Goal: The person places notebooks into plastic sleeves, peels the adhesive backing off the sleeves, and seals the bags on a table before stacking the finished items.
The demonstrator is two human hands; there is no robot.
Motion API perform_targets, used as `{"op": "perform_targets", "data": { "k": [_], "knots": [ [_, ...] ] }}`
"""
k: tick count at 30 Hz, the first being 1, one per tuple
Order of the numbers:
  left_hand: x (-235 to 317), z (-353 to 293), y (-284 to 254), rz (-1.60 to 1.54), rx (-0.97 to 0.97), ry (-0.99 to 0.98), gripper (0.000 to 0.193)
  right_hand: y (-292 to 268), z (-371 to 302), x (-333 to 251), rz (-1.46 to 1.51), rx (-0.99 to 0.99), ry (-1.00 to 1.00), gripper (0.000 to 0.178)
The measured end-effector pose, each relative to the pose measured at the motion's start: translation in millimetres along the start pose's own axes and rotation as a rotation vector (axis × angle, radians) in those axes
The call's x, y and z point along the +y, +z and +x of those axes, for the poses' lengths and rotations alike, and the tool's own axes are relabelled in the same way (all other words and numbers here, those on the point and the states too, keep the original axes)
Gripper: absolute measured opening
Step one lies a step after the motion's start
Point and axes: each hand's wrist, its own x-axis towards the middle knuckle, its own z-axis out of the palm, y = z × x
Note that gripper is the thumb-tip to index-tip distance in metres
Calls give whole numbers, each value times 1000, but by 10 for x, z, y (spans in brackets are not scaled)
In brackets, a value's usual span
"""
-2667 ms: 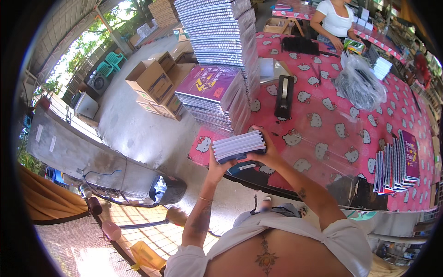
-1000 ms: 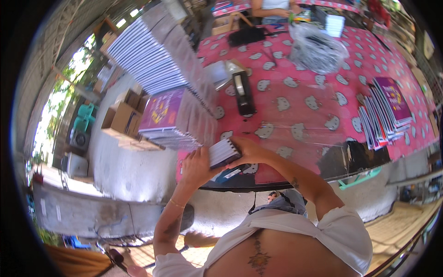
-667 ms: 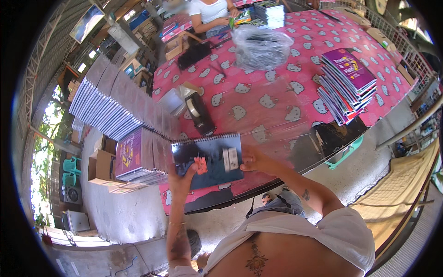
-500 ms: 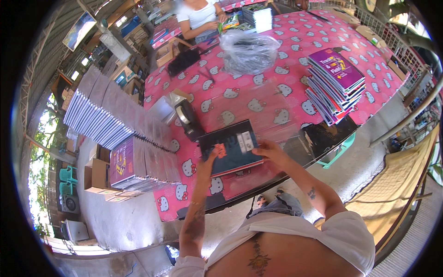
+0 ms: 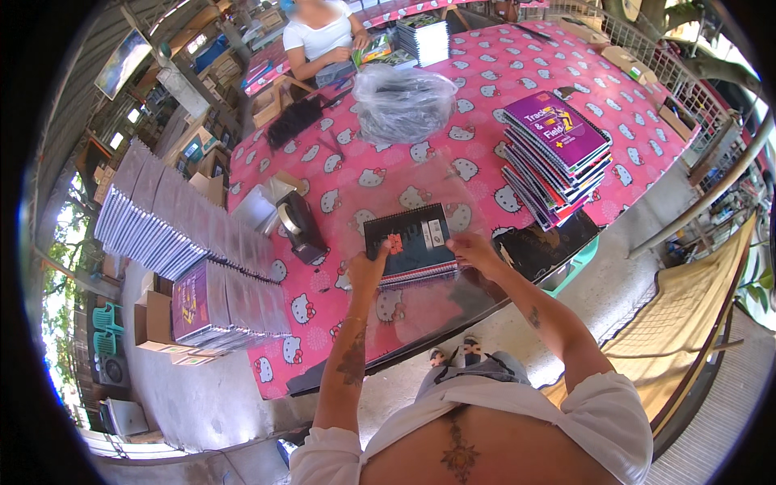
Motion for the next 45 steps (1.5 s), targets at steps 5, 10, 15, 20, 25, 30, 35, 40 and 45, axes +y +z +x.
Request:
{"op": "perform_targets", "data": {
  "k": [5,10,15,20,25,30,35,40,45],
  "knots": [
    [-576,-542,-311,-312,-289,486,35,-215,-696,300,-767,-286,-617,25],
    [-1095,-1067,-384,-51,-446,707,10,-32,-777,368,-1044,-411,-443,23],
    [-1025,-1047,-473,-84,-441,807,9,137,-785,240,-1196,-383,-434,18],
    [-1147,-1101,-430,53,-321,847,10,44,-780,299,-1174,-437,-408,17],
    [-1066,-1090,-446,65,-336,976,9,182,-802,104,-1146,-359,-249,15],
    [-1134,-1022,-333,66,-289,904,9,69,-598,281,-1050,-434,-189,15],
    [-1098,-663,-303,-189,-545,500,21,-121,-513,-30,-1042,-458,-31,27],
    [-1071,-87,-58,-894,-366,10,41,77,-78,-248,134,140,211,38],
    [-710,-112,-97,-958,-492,-220,60,112,-75,-314,117,12,247,39]
  ]
}}
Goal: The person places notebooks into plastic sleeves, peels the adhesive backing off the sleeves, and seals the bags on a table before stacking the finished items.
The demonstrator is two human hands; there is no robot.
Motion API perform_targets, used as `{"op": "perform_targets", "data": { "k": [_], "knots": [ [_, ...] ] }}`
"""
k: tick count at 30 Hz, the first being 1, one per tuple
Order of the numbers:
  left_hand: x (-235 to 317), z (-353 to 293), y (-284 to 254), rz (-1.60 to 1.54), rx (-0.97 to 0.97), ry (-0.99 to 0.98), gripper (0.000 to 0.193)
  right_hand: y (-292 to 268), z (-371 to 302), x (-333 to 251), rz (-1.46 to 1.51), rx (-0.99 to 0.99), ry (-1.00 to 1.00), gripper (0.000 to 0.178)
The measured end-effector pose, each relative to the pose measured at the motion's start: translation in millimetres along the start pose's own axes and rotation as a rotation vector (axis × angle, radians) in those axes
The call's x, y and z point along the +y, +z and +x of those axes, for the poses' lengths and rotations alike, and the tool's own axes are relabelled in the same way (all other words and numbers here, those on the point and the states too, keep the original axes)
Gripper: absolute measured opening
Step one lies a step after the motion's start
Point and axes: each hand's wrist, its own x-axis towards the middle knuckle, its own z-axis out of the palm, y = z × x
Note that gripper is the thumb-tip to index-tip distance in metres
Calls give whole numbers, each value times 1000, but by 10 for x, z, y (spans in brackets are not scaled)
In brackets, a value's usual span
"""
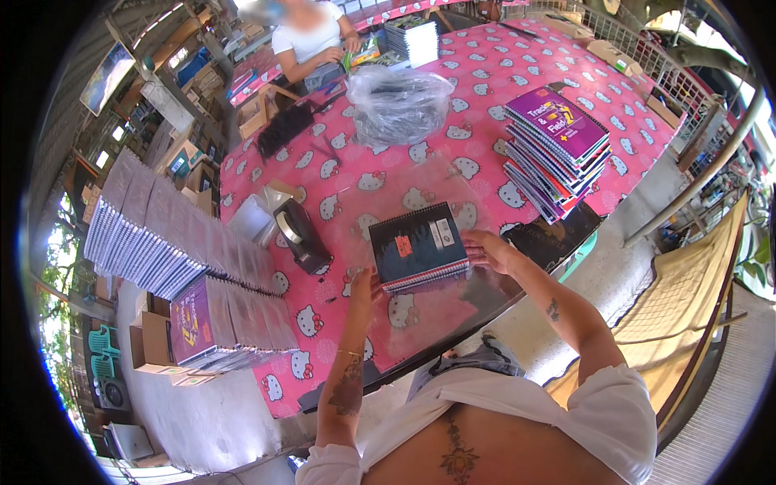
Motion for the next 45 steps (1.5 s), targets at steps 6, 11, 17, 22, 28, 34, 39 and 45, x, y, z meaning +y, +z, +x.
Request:
{"op": "perform_targets", "data": {
  "k": [6,11,17,22,28,34,39,45],
  "knots": [
    [-151,33,-40,-252,-31,33,70,-96,246,164,-57,-7,-54,52],
    [-165,25,-106,-246,-14,4,68,-42,298,87,-106,-18,-24,55],
    [-268,-444,-226,952,30,589,26,-266,-166,212,-822,362,-351,33],
    [-319,-771,-334,1088,-188,780,17,-308,-399,619,-1272,-204,-794,11],
    [-50,-732,-156,1047,-312,474,13,-134,-393,424,-1412,-28,-752,21],
    [-141,-675,-326,1172,-252,863,20,-40,-522,37,-1457,-165,-739,22],
    [-84,-756,-186,1165,-366,808,12,-58,-486,-83,-1373,-272,-487,22],
    [-151,-592,-298,1090,-185,679,16,-62,-382,195,-1494,-181,-523,19]
  ]
}}
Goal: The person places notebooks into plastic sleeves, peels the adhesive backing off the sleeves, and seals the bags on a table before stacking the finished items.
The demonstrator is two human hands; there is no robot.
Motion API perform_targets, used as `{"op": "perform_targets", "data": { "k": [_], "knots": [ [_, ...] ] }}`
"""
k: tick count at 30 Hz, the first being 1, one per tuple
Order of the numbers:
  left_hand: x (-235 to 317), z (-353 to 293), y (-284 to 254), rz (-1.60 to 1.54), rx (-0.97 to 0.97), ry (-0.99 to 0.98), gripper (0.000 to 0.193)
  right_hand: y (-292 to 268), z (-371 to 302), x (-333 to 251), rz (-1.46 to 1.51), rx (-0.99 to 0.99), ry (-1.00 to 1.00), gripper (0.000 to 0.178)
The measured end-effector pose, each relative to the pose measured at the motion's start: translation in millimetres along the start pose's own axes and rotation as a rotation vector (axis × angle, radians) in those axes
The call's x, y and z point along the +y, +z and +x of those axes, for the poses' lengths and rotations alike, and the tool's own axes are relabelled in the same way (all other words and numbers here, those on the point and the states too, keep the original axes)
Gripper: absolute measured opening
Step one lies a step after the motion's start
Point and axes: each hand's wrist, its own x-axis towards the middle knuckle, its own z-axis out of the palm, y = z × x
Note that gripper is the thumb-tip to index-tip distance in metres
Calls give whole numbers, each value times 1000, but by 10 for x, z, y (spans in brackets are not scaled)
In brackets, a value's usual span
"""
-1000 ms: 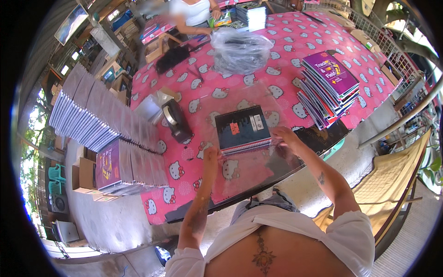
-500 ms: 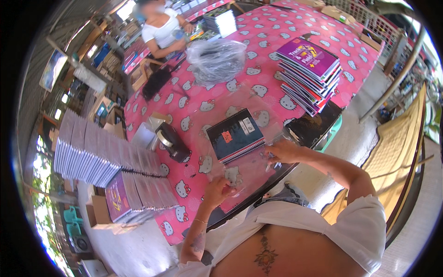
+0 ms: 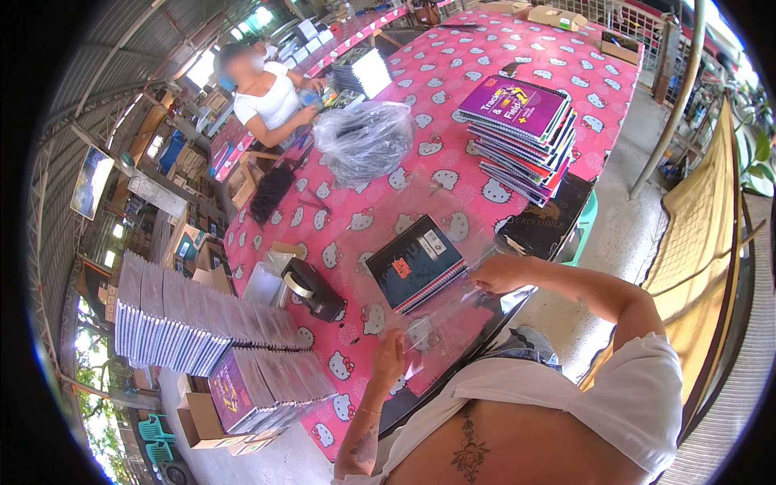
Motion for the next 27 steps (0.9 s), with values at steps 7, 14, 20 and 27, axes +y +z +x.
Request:
{"op": "perform_targets", "data": {
  "k": [7,14,20,27],
  "knots": [
    [8,27,-27,-9,-87,50,23,290,-160,29,-138,184,-70,42],
    [-477,604,-594,-555,158,-314,18,-715,126,-59,79,389,387,40],
    [-769,840,-313,-1064,213,-576,14,285,513,-852,-446,665,-84,57],
    [-669,1058,-436,-939,304,-391,14,558,689,-1012,-226,578,17,70]
  ]
}}
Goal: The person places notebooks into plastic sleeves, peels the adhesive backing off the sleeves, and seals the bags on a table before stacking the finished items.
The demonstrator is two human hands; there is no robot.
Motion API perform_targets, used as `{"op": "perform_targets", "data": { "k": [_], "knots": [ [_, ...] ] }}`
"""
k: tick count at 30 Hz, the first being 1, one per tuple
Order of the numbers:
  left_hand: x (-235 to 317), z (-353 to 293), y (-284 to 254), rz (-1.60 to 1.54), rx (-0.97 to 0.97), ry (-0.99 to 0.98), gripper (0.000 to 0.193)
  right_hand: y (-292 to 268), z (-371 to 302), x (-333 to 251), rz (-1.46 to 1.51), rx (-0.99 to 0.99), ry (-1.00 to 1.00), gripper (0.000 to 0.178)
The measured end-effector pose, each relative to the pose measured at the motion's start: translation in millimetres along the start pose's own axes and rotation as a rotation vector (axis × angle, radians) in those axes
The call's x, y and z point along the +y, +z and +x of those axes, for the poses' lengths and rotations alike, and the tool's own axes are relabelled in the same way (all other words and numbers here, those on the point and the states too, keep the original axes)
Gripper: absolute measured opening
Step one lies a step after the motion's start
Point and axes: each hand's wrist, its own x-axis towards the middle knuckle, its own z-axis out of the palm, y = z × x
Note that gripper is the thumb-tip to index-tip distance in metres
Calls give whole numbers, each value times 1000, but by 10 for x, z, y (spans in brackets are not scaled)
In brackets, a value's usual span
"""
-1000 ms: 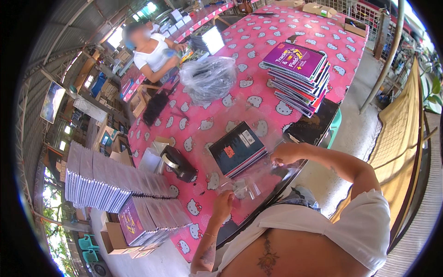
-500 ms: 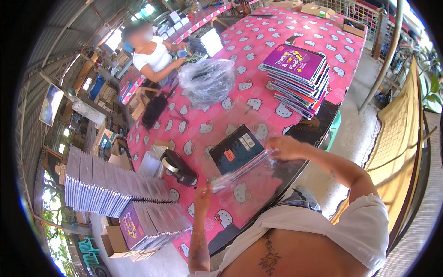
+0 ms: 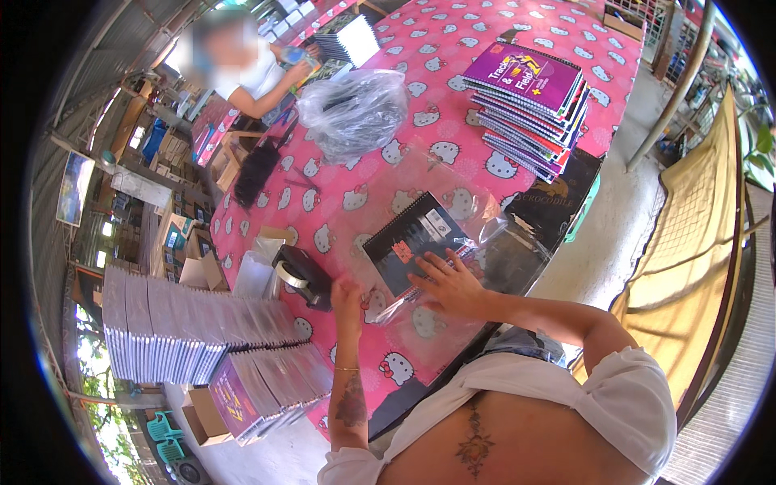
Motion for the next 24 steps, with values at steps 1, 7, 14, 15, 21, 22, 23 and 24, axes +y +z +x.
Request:
{"op": "perform_targets", "data": {
  "k": [1,7,14,15,21,22,23,24],
  "knots": [
    [105,84,59,1,-2,0,14,5,25,-21,0,1,2,70],
    [833,1047,1128,883,-265,536,33,-68,80,45,-54,-51,47,67],
    [-130,2298,835,1460,-208,860,24,-137,195,-134,3,-86,-3,60],
    [-94,2285,1045,1441,-237,878,24,-115,166,-77,0,-80,18,59],
    [288,2121,1226,1388,-239,695,14,-120,154,-53,-33,-98,46,59],
    [308,2091,1228,1341,-219,689,15,-125,154,-53,-41,-91,46,59],
    [333,2079,1251,1295,-199,683,17,-129,154,-47,-37,-98,59,59],
    [329,2066,1237,1297,-195,686,17,-132,152,-61,-26,-108,69,60]
  ]
}}
